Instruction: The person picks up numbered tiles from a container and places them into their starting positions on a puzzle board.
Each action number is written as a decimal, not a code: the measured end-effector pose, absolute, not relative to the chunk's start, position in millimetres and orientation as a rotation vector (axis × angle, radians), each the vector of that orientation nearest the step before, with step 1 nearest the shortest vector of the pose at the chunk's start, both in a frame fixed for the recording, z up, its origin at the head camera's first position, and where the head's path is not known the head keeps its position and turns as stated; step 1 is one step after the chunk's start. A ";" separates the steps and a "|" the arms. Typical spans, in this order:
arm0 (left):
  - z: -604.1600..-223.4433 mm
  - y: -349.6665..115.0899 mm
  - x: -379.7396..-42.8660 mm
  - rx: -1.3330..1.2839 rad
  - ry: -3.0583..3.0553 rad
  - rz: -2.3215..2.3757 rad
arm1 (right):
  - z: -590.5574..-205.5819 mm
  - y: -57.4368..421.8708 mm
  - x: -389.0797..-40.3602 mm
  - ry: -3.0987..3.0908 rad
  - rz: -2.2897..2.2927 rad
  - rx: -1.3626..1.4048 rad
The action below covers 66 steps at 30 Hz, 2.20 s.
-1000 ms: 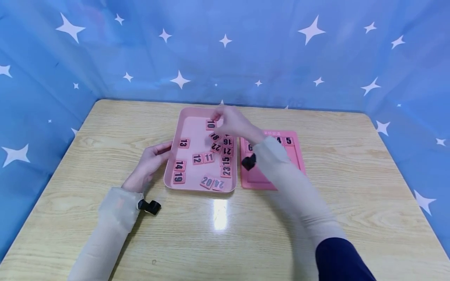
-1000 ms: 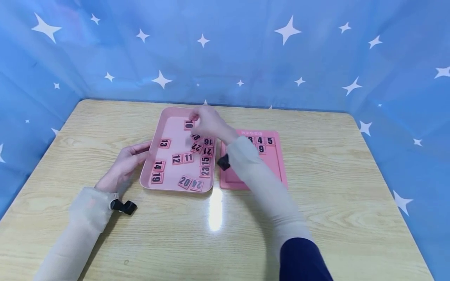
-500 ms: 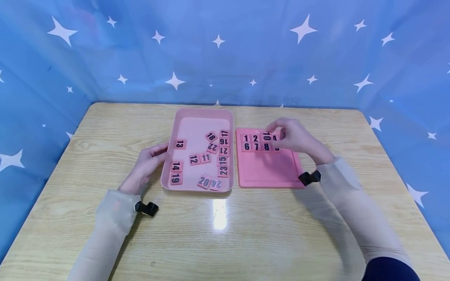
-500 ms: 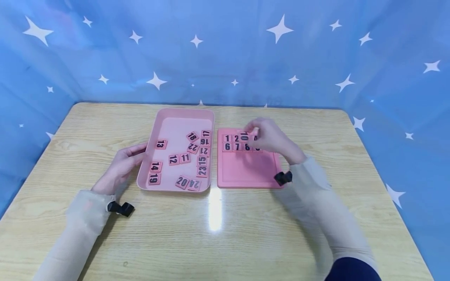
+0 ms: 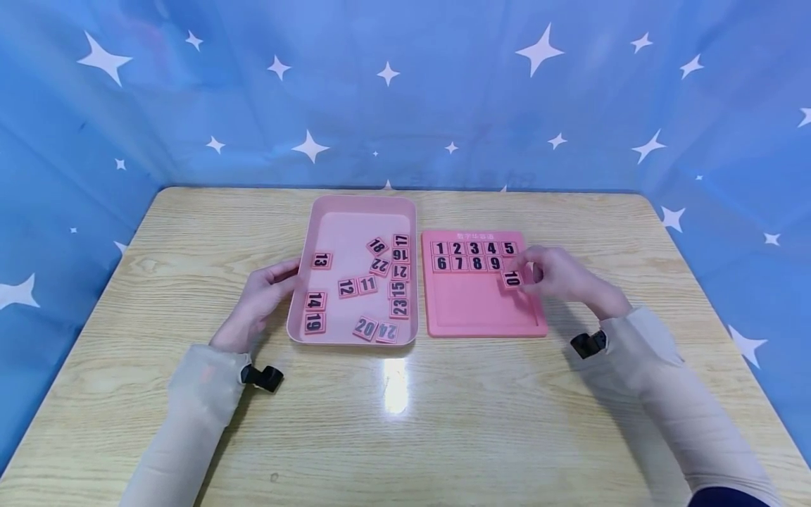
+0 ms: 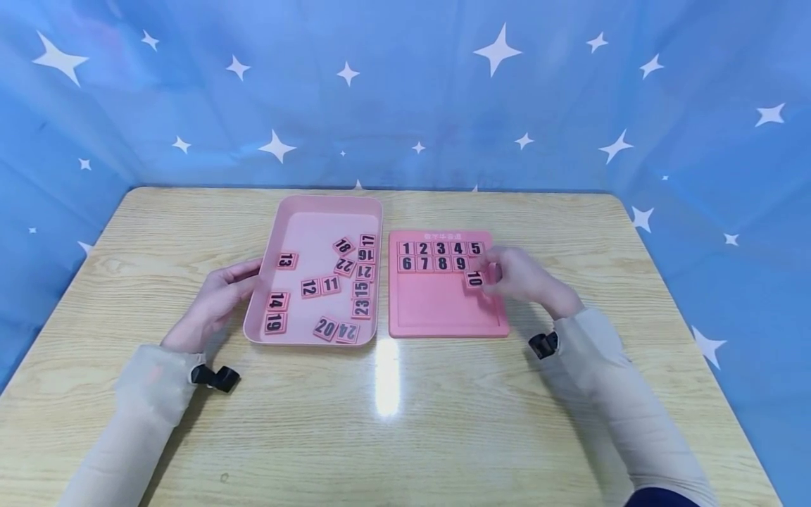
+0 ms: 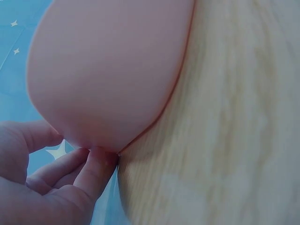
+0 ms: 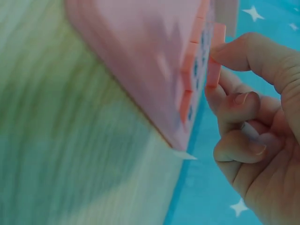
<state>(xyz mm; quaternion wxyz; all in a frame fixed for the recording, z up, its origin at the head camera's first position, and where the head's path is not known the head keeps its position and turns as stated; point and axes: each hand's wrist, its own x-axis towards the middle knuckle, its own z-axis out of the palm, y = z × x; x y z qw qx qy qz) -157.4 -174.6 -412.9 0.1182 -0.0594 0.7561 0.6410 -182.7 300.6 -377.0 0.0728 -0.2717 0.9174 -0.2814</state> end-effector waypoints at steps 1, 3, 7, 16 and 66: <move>-412.6 -174.5 -157.3 -0.173 2.212 1.878 | -379.1 301.1 -182.5 2.756 -0.830 -0.836; -412.2 -174.4 -156.7 -0.170 2.212 1.882 | -382.3 301.4 -182.5 2.761 -0.794 -0.860; -411.9 -174.8 -156.4 -0.167 2.211 1.886 | -386.5 301.5 -182.9 2.766 -0.729 -0.869; -412.8 -175.1 -157.0 -0.173 2.202 1.887 | -387.1 300.8 -180.5 2.790 -0.629 -0.855; -410.0 -173.5 -155.8 -0.195 2.187 1.899 | -384.1 276.5 -165.0 3.027 -0.505 -0.447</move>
